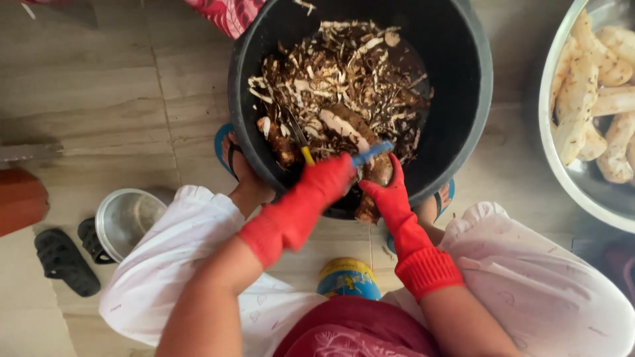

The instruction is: Peeling the skin off cassava roots using a manual peeler while wearing protective gloves.

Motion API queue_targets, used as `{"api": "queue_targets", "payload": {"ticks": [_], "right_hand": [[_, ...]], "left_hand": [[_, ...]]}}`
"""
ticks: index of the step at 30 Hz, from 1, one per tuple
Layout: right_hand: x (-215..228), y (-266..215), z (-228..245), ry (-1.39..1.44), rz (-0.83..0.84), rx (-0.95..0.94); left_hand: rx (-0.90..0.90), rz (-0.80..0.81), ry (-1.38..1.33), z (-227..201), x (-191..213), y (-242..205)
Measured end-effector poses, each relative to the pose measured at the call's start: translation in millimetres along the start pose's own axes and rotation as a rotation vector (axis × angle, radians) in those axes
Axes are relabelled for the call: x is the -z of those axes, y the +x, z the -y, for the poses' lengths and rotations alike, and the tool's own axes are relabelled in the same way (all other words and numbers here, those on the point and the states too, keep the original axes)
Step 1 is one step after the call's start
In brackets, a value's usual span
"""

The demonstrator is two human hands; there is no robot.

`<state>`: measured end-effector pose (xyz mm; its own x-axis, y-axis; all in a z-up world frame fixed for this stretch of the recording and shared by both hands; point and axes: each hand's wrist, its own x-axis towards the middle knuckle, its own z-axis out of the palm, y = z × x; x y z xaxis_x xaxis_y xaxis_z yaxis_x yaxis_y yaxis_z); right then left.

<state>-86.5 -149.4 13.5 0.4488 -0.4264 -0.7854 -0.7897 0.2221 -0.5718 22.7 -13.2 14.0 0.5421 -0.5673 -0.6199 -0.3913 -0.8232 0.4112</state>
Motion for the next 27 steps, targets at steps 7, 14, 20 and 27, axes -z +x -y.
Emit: {"api": "queue_targets", "payload": {"ticks": [7, 14, 20, 27], "right_hand": [[1.2, 2.1, -0.5, -0.053, -0.015, 0.08], [-3.9, 1.5, -10.5, -0.085, -0.025, 0.08], [-1.5, 2.1, -15.2, -0.064, -0.031, 0.148], [-4.1, 0.8, -18.5, -0.084, -0.043, 0.203]], "left_hand": [[0.473, 0.08, -0.136, 81.1, 21.9, 62.6], [-0.053, -0.015, 0.127, 17.6, -35.4, 16.6], [0.485, 0.107, -0.07, 137.7, -16.5, 95.4], [-0.188, -0.215, 0.374, 30.3, -32.9, 16.4]]}}
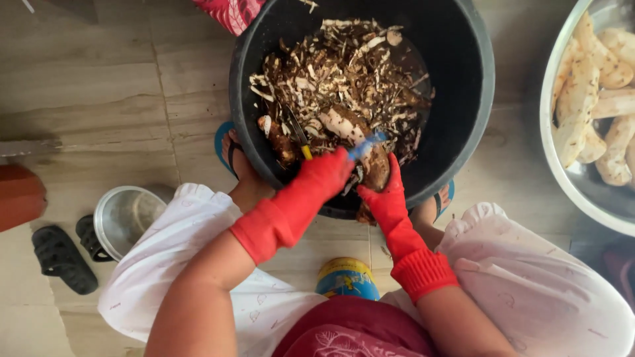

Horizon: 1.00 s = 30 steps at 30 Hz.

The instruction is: Peeling the skin off cassava roots using a manual peeler while wearing protective gloves.

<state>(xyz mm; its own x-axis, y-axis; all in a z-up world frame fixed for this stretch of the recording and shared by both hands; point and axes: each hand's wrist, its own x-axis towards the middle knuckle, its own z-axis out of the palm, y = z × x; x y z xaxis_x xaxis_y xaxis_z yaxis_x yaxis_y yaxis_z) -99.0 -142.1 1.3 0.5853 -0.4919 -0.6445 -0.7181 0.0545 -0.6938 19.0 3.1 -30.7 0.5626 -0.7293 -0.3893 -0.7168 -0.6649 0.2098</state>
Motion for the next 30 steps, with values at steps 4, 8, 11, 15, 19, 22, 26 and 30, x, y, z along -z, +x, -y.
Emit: {"api": "queue_targets", "payload": {"ticks": [4, 8, 11, 15, 19, 22, 26, 30], "right_hand": [[-1.3, 0.2, -0.6, -0.003, -0.004, 0.004], [2.3, 1.5, -3.0, 0.017, 0.004, -0.012], [2.8, -0.5, -0.2, 0.011, 0.01, -0.024], [2.5, 0.0, -1.1, -0.005, 0.029, -0.044], [3.3, 4.2, -7.2, 0.011, 0.012, -0.041], [1.6, 10.2, -11.4, 0.0, 0.012, -0.059], [0.8, 2.3, 2.1, 0.021, 0.007, -0.053], [8.9, 7.9, 14.9, 0.039, 0.037, -0.092]], "left_hand": [[0.3, 0.277, -0.36, 39.5, 41.9, 21.7], [0.561, 0.359, -0.38, 111.8, -8.2, 52.5], [0.602, 0.295, -0.577, 45.4, 74.5, 23.8], [0.55, 0.363, -0.578, 67.9, -20.8, 34.7], [0.689, 0.362, -0.572, 93.7, -37.1, 48.4], [0.639, 0.379, -0.592, 67.6, 38.2, 34.8], [0.611, 0.353, -0.637, 91.7, -7.8, 39.6], [0.621, 0.411, -0.506, 110.9, -19.0, 47.6]]}}
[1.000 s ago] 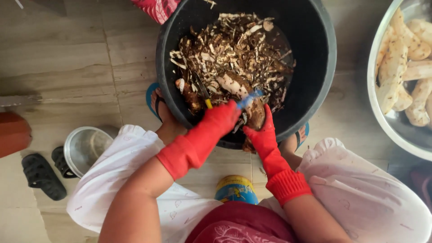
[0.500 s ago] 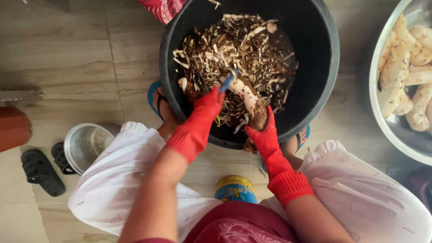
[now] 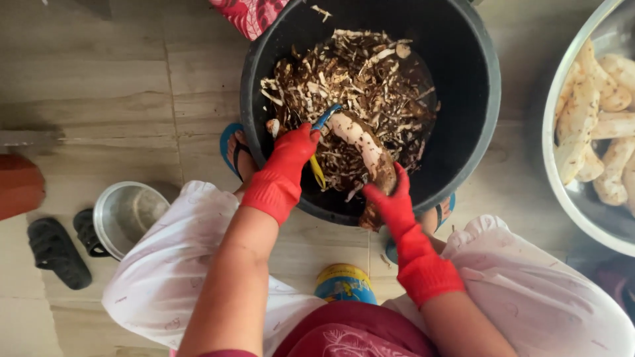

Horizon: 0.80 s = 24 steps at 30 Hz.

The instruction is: Peeling the skin off cassava roots using a manual peeler while wearing protective gloves.

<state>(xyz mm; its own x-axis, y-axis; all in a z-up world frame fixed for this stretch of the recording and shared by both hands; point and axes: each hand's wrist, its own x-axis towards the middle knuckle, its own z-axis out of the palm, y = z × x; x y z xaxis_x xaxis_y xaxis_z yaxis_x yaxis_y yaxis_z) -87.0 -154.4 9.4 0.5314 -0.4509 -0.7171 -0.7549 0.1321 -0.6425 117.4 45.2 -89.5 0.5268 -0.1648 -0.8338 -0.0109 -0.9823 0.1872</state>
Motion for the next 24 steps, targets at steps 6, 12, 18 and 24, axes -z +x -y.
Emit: {"api": "queue_targets", "payload": {"ticks": [6, 12, 18, 24], "right_hand": [[-7.6, 43.0, -37.0, 0.344, 0.089, -0.149], [2.0, 19.5, 0.4, 0.386, 0.0, -0.068], [-13.5, 42.8, 37.9, 0.331, -0.017, 0.125], [-56.6, 59.0, 36.4, 0.137, 0.085, 0.191]], "left_hand": [[0.101, -0.022, -0.363, -27.8, -34.2, -58.4], [0.121, -0.078, -0.687, -12.9, -21.2, -50.9], [0.127, -0.249, -0.909, -27.2, -0.1, -92.0], [-0.112, -0.24, -0.149, -49.2, 19.4, -127.8]]}}
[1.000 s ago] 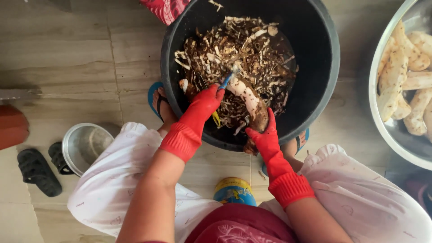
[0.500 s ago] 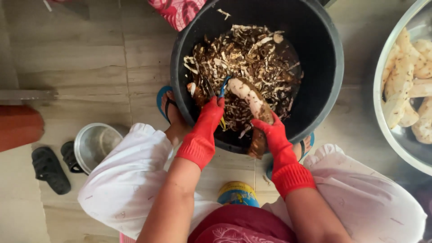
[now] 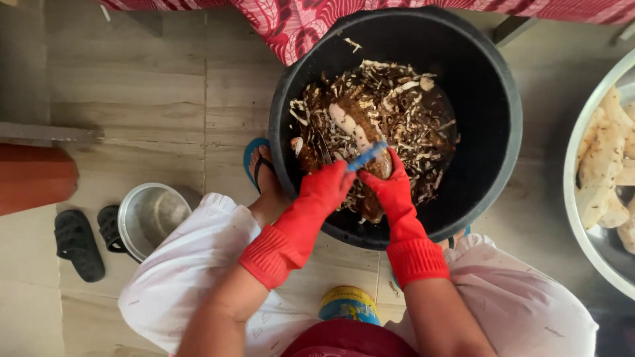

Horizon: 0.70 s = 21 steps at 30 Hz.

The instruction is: Peeling the skin off cassava roots using a manual peeler while wearing protective gloves.

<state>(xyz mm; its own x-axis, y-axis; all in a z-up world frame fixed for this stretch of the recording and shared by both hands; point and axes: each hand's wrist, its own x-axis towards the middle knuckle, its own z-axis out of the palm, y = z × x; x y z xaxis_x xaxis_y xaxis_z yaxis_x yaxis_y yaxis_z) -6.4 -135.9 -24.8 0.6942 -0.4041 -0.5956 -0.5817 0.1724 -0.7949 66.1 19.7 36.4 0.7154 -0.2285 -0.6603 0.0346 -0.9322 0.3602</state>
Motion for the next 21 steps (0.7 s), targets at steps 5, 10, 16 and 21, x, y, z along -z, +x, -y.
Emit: {"api": "queue_targets", "payload": {"ticks": [5, 10, 16, 21], "right_hand": [[1.4, -2.5, 5.2, -0.011, -0.041, -0.055], [4.7, -10.8, 6.7, -0.083, -0.016, -0.073], [3.2, -8.7, 1.9, -0.035, -0.026, -0.074], [4.9, 0.3, -1.1, 0.057, -0.02, -0.07]], "left_hand": [[0.001, 0.154, 0.317, -5.6, 26.1, 45.4], [0.142, 0.004, 0.027, 78.1, 11.7, 138.6], [0.066, 0.088, -0.01, 14.2, 43.9, 56.0], [0.039, 0.071, 0.036, 25.4, 35.0, 93.6]]}}
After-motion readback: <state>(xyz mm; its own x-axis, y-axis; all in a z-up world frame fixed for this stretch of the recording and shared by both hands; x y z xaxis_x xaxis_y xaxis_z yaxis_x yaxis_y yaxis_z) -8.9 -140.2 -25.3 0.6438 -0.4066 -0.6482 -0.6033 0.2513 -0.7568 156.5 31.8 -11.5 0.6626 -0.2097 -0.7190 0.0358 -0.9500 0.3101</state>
